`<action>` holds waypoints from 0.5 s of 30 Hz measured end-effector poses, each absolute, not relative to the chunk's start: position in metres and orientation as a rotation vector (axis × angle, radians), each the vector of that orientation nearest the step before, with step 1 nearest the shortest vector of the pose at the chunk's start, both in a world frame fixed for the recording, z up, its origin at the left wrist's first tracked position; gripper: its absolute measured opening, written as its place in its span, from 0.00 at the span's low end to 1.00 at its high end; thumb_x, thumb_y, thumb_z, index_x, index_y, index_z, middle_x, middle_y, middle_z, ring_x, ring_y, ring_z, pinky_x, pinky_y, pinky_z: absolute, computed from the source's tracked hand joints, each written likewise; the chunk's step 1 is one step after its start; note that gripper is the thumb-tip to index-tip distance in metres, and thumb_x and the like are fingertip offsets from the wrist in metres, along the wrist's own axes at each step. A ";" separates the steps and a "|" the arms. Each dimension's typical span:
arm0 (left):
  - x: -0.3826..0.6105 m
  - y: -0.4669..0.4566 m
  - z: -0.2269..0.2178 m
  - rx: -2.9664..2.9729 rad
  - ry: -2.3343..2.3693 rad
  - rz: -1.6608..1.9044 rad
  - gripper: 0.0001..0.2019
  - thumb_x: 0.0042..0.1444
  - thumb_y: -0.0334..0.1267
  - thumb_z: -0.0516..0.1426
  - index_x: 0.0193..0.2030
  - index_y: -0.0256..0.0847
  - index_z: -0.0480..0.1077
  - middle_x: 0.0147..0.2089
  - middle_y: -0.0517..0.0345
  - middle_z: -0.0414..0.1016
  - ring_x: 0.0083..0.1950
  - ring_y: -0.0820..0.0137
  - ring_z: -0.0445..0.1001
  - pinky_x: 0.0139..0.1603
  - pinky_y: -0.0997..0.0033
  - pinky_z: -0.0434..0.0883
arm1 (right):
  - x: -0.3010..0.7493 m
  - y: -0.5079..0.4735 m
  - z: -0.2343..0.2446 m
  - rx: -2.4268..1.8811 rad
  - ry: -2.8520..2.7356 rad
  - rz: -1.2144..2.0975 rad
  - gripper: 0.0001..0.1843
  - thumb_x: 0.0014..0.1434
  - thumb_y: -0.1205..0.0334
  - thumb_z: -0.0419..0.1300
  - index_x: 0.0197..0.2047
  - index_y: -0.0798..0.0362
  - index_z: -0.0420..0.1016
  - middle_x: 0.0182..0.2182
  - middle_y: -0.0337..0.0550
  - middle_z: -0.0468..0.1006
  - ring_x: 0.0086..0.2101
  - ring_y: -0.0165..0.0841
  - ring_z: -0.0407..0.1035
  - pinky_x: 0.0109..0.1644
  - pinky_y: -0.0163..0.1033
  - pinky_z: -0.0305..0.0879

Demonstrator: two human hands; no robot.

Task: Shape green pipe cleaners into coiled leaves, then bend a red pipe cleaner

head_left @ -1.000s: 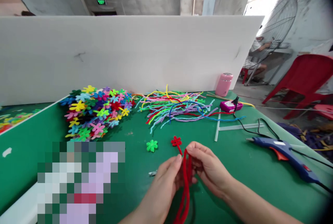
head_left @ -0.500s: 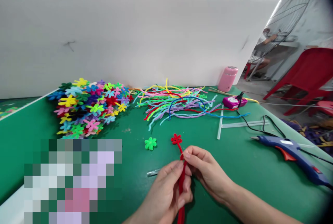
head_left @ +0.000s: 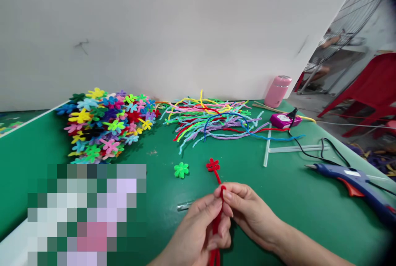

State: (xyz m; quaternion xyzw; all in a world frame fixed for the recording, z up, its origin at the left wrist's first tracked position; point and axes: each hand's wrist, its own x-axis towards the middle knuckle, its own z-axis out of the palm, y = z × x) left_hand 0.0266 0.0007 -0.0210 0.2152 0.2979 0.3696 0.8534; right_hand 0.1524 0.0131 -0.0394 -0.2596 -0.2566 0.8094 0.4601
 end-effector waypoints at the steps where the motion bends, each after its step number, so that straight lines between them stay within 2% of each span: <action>1: 0.026 0.001 -0.022 0.457 0.617 0.763 0.10 0.54 0.38 0.55 0.26 0.34 0.66 0.16 0.64 0.62 0.14 0.85 0.49 0.20 0.76 0.44 | 0.152 0.013 -0.039 -0.637 -0.620 1.995 0.07 0.51 0.63 0.63 0.31 0.59 0.77 0.15 0.36 0.72 0.19 0.22 0.67 0.27 0.27 0.60; 6: 0.027 0.002 -0.024 0.456 0.633 0.773 0.11 0.53 0.40 0.55 0.26 0.34 0.67 0.15 0.64 0.63 0.12 0.85 0.50 0.18 0.77 0.45 | 0.152 0.013 -0.038 -0.630 -0.608 2.013 0.07 0.50 0.62 0.64 0.28 0.59 0.76 0.14 0.34 0.69 0.18 0.21 0.64 0.25 0.26 0.60; 11: 0.029 -0.003 -0.022 0.489 0.697 0.797 0.11 0.53 0.41 0.55 0.25 0.35 0.65 0.15 0.63 0.64 0.12 0.83 0.53 0.15 0.80 0.47 | 0.153 0.011 -0.036 -0.685 -0.653 1.992 0.09 0.50 0.61 0.64 0.33 0.59 0.76 0.15 0.34 0.69 0.18 0.22 0.65 0.25 0.27 0.60; 15: 0.032 -0.006 -0.019 0.599 0.814 0.790 0.13 0.55 0.43 0.52 0.26 0.36 0.65 0.17 0.62 0.64 0.12 0.81 0.56 0.13 0.80 0.50 | 0.152 0.010 -0.034 -0.752 -0.710 1.950 0.10 0.51 0.59 0.63 0.29 0.59 0.75 0.14 0.34 0.68 0.15 0.23 0.65 0.21 0.27 0.58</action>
